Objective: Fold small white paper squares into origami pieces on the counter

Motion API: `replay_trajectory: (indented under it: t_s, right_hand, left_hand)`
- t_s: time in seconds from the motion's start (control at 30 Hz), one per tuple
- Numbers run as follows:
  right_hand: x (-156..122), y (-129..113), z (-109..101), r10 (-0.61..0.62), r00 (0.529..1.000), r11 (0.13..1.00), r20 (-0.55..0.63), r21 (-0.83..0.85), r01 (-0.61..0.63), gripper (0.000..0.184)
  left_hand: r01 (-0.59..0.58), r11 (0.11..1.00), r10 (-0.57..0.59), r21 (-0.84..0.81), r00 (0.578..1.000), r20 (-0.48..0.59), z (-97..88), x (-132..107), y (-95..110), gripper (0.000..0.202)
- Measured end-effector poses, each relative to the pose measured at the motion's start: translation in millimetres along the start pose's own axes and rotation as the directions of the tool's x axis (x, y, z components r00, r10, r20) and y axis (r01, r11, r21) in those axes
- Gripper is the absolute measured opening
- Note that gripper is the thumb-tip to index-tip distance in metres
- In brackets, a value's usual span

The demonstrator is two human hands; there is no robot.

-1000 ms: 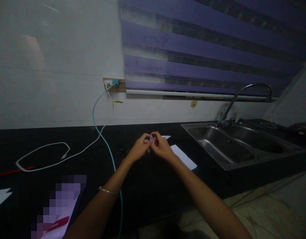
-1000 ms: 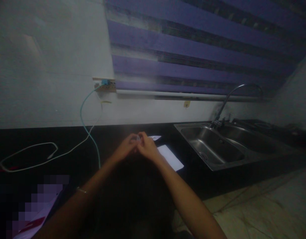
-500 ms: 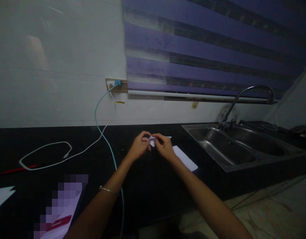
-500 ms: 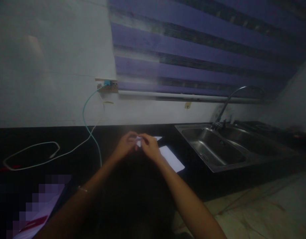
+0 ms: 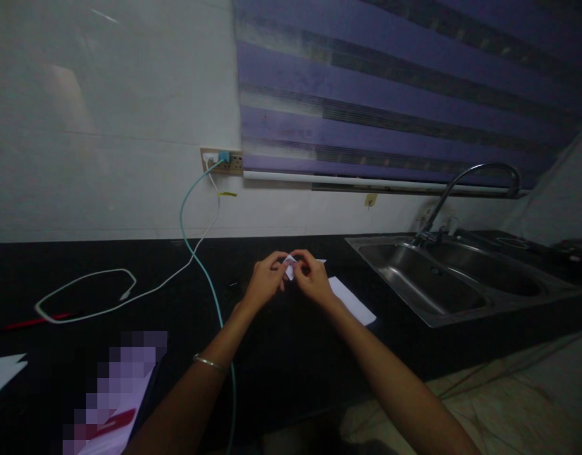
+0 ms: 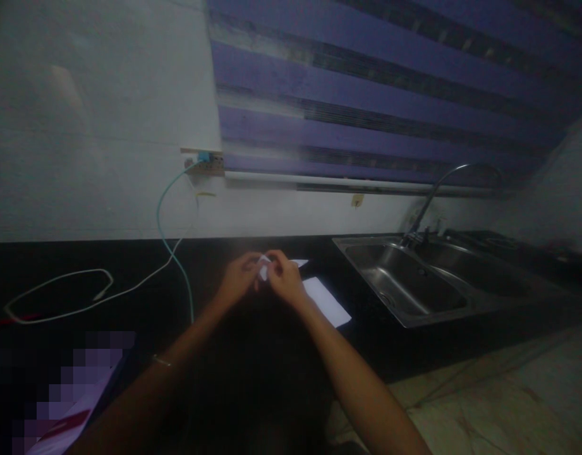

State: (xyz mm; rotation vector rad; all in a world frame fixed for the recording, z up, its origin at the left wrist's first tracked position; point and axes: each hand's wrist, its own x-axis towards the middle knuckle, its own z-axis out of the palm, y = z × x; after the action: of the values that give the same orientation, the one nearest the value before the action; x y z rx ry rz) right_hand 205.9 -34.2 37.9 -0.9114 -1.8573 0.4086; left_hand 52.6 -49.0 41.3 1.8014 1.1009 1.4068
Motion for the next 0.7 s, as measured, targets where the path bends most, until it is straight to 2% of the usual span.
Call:
replay_trajectory:
  t_s: [0.2, 0.3, 0.4, 0.47, 0.57, 0.7]
  right_hand:
    - [-0.7, -3.4, -1.1, -0.008, 1.000, 1.000, -0.007, 0.010, 0.008, 0.025]
    - [-1.8, -2.6, 1.0, -0.002, 0.999, 0.999, 0.037, 0.033, 0.001, 0.026]
    - [-2.7, -2.3, 2.6, -0.003, 0.995, 0.998, 0.095, 0.062, -0.003, 0.030]
    - [-2.9, -2.5, 2.5, -0.003, 0.994, 0.998, 0.107, 0.061, -0.004, 0.033]
    - [-2.9, -2.2, 1.3, -0.010, 0.995, 0.999, 0.102, 0.035, 0.006, 0.034]
    - [-3.0, -0.8, 0.1, -0.021, 0.994, 1.000, 0.108, 0.003, 0.021, 0.028]
  left_hand:
    - [0.024, 1.000, -0.023, 0.012, 0.998, -0.062, 3.3, -0.3, 2.6, 0.038]
    - [-0.011, 0.983, 0.025, 0.183, 0.997, -0.075, -1.5, 0.7, 4.6, 0.032]
    - [-0.048, 0.917, 0.076, 0.396, 0.996, -0.054, -7.5, 1.0, 7.1, 0.027]
    - [-0.050, 0.879, 0.073, 0.475, 0.997, -0.028, -9.5, 0.3, 8.8, 0.028]
    - [-0.063, 0.859, 0.077, 0.509, 0.997, -0.007, -9.5, -0.7, 9.4, 0.032]
    - [-0.075, 0.880, 0.093, 0.469, 0.996, -0.017, -9.2, 1.1, 3.9, 0.024]
